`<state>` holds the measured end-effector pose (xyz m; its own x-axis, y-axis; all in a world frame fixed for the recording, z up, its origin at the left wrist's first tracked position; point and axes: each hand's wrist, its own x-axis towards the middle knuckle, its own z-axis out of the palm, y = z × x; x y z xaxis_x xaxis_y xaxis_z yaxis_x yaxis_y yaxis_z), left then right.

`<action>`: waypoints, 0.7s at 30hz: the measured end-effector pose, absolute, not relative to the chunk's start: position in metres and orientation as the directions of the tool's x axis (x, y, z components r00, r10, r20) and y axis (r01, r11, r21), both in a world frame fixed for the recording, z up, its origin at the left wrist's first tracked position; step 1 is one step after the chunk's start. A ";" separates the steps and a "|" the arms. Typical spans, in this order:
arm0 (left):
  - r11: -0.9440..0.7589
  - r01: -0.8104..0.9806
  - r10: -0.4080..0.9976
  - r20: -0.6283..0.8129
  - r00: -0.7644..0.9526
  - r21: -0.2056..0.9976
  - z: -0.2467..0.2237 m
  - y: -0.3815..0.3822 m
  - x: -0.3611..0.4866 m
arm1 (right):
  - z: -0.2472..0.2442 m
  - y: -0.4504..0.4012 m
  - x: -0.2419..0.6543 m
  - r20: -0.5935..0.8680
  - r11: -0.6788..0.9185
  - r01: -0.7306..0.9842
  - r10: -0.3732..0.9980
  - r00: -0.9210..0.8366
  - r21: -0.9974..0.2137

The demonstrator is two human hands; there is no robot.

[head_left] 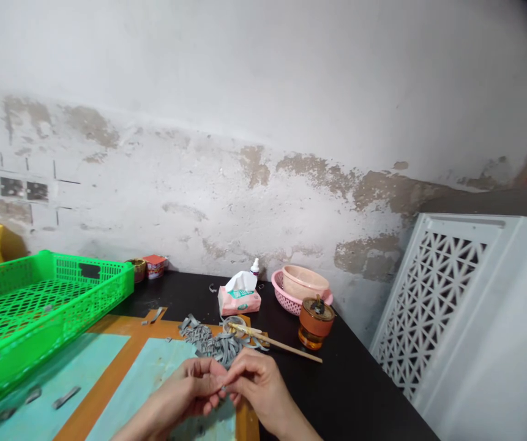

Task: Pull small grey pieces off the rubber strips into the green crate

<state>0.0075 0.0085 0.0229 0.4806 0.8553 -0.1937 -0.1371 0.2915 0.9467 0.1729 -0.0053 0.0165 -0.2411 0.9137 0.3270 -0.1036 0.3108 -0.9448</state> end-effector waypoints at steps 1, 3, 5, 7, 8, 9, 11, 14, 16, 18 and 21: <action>0.292 -0.133 0.860 -0.200 0.470 0.947 0.024 0.008 0.007 | 0.017 -0.005 0.174 0.354 0.345 -0.081 0.902 -0.247 -0.935; 0.265 -0.128 0.875 -0.182 0.449 0.956 0.027 0.007 0.006 | 0.019 -0.005 0.175 0.409 0.416 -0.027 0.878 -0.248 -0.909; 0.224 -0.107 0.885 -0.156 0.438 0.969 0.027 0.008 0.004 | 0.020 -0.005 0.176 0.441 0.455 0.002 0.864 -0.241 -0.891; 0.192 -0.064 0.888 -0.146 0.437 0.979 0.027 0.012 0.002 | 0.019 -0.004 0.176 0.415 0.424 -0.021 0.876 -0.246 -0.906; 0.176 -0.042 0.888 -0.141 0.438 0.983 0.026 0.014 0.000 | 0.019 -0.004 0.176 0.386 0.388 -0.043 0.887 -0.254 -0.921; 0.159 -0.023 0.889 -0.133 0.438 0.987 0.026 0.016 -0.002 | 0.019 -0.004 0.176 0.354 0.350 -0.062 0.898 -0.262 -0.935; 0.114 -0.003 0.895 -0.101 0.435 0.993 0.027 0.018 -0.005 | 0.018 -0.004 0.175 0.296 0.285 -0.081 0.914 -0.277 -0.955; 0.033 0.004 0.915 -0.032 0.402 0.999 0.030 0.019 -0.009 | 0.018 -0.005 0.176 0.230 0.221 -0.066 0.921 -0.313 -0.973; -0.011 0.032 0.928 -0.001 0.374 0.999 0.031 0.019 -0.011 | 0.018 -0.007 0.179 0.204 0.222 0.013 0.916 -0.346 -0.975; -0.026 0.079 0.935 -0.004 0.356 0.997 0.032 0.018 -0.012 | 0.019 -0.008 0.183 0.231 0.309 0.152 0.893 -0.387 -0.939; -0.044 0.154 0.950 -0.006 0.311 0.987 0.039 0.012 -0.016 | 0.017 -0.008 0.190 0.292 0.473 0.309 0.825 -0.483 -0.825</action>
